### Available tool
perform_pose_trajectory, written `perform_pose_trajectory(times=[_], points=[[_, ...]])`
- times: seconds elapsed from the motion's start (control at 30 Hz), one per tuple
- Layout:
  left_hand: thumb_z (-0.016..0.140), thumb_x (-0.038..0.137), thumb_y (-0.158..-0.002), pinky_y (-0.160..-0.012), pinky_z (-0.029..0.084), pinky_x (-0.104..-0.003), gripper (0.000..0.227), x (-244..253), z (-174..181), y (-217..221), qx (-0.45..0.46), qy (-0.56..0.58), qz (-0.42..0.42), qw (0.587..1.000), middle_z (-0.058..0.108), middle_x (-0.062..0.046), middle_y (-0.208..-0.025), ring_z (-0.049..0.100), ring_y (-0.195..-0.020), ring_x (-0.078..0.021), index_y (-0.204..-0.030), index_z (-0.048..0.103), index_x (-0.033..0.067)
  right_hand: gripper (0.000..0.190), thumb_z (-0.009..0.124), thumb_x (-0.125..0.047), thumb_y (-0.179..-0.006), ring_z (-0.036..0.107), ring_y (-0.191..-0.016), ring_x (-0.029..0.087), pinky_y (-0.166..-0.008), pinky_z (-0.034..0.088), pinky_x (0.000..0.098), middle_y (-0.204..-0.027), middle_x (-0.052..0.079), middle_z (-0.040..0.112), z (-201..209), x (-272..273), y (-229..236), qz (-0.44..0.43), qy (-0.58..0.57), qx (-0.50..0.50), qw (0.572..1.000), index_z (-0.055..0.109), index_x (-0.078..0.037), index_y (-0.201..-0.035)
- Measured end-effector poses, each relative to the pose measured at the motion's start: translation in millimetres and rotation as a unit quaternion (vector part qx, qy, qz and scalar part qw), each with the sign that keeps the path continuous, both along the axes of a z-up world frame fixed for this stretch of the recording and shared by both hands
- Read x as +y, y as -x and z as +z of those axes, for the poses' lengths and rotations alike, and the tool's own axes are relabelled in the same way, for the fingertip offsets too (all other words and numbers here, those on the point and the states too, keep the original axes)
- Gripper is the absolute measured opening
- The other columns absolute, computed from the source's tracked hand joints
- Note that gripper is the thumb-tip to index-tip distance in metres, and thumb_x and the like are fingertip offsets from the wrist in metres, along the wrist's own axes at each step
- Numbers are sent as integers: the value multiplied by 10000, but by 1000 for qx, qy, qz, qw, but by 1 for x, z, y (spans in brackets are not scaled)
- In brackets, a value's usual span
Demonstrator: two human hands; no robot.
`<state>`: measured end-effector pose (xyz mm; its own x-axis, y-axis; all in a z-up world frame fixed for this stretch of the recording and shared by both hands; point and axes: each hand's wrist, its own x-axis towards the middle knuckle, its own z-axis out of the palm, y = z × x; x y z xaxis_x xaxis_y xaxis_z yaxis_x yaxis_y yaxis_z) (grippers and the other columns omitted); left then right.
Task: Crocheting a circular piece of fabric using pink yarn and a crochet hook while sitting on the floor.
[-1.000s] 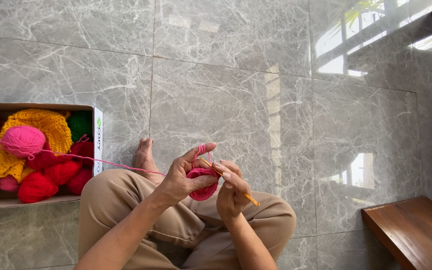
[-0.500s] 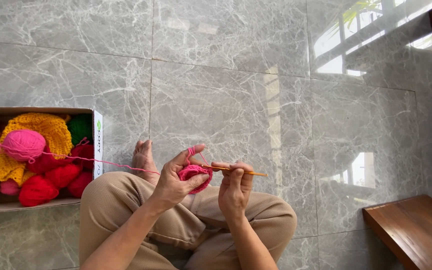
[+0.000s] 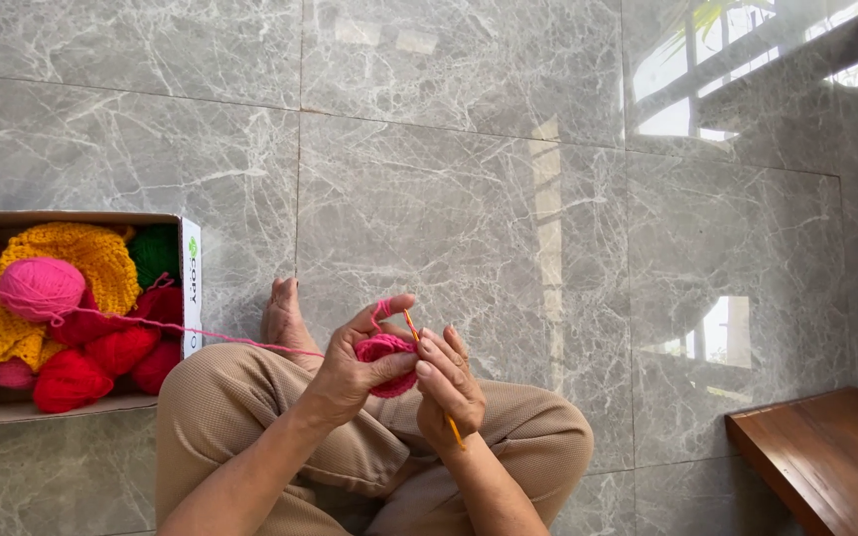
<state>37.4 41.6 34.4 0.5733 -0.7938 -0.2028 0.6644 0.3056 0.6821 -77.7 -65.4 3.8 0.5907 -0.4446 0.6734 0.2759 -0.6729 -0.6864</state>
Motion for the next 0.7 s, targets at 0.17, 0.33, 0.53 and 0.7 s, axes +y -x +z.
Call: perform_pose_trajectory(times=[0.17,0.33,0.53,0.7], points=[[793,-24,-804,-784,577,-219,614,4,-3,-4,-41,-5,-53,998,754,-68,-1017,693,-833,-125,-1381,598,49,135,535,-132,-1082,684,-1221,276,-1191,492,484,-1225,122,720,11,0,-1,124,-265,-69,954,614,-105,-1187],[669,-5,-878,-845,594,-255,485,5,9,-10,-188,-30,-68,979,763,-116,-1169,715,-946,-146,-1357,601,36,230,538,-289,-1088,700,-1124,296,-1045,562,404,-1167,165,719,19,-7,-1,194,-513,-105,830,588,-78,-1163],[743,-39,-841,-881,630,-244,456,2,2,-5,-220,-51,-15,974,794,-97,-1090,758,-944,-148,-1280,663,57,216,468,-282,-1111,716,-1075,314,-1072,555,463,-1128,189,715,23,-11,-1,190,-492,-112,842,541,-84,-1158],[803,3,-750,-805,631,-215,482,3,6,-8,-285,-125,-28,950,816,-88,-1013,759,-860,-121,-1219,699,35,201,432,-281,-1129,731,-1022,340,-1060,575,493,-1072,197,704,29,-14,-1,165,-411,-86,893,476,-86,-1152]])
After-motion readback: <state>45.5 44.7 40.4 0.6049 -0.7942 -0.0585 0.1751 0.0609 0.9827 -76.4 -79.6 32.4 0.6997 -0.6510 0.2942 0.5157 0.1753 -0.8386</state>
